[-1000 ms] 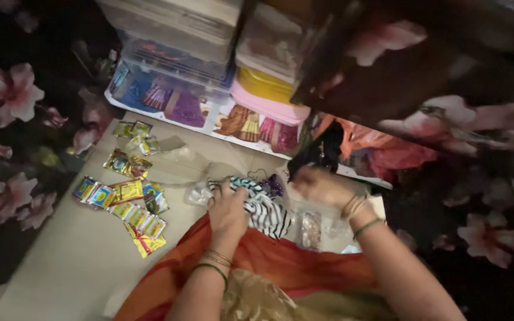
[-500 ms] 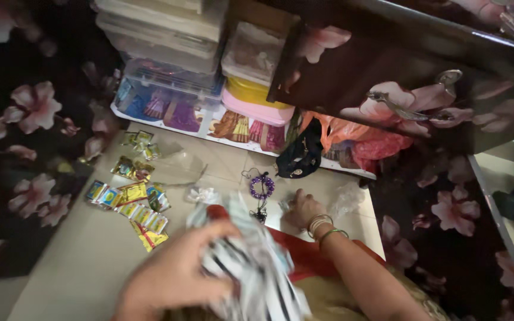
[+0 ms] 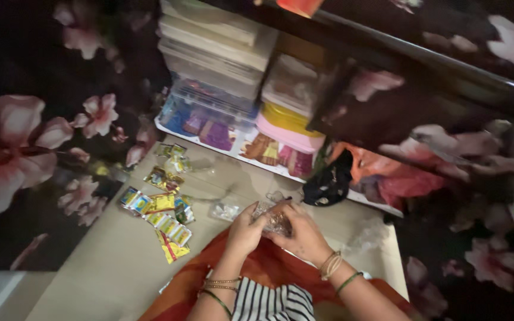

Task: The person organizes items within a cabinet by removing containers, sorting through small packets, handling decorative floral accessories and clothing, and placing them back into the drawers and shelves.

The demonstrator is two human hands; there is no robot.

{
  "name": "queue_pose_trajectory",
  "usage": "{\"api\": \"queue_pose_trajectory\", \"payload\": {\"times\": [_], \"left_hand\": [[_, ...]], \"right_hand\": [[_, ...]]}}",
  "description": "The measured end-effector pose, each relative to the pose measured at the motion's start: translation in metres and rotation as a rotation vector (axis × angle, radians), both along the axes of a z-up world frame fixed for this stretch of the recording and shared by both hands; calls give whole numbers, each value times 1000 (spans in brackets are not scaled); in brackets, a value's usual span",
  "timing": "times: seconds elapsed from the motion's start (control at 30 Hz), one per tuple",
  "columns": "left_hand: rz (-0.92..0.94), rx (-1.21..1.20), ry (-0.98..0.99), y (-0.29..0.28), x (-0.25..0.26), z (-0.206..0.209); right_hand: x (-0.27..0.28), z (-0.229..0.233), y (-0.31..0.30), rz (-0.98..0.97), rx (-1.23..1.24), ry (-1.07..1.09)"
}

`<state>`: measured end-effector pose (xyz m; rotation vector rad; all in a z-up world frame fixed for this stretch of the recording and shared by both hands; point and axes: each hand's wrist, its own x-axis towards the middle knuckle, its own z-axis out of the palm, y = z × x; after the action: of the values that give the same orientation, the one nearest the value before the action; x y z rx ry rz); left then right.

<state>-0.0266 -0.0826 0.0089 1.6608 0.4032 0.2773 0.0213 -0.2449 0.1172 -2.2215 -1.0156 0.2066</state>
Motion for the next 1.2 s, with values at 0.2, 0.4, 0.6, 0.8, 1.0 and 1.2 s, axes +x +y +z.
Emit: {"api": "queue_pose_trajectory", "payload": {"times": [0.2, 0.4, 0.6, 0.8, 1.0, 1.2], "left_hand": [[101, -197, 7, 42, 15, 6], [107, -540, -63, 50, 24, 13], [95, -601, -111, 56, 24, 19], [15, -628, -78, 61, 17, 44], [128, -628, 93, 61, 21, 29], [185, -638, 38, 70, 25, -13]], "right_hand": [[20, -11, 20, -97, 113, 106], [37, -37, 41, -169, 327, 146], [49, -52, 49, -89, 419, 44], [83, -39, 71, -326, 584, -229], [166, -44, 131, -675, 767, -376], [252, -86, 166, -964, 292, -725]]}}
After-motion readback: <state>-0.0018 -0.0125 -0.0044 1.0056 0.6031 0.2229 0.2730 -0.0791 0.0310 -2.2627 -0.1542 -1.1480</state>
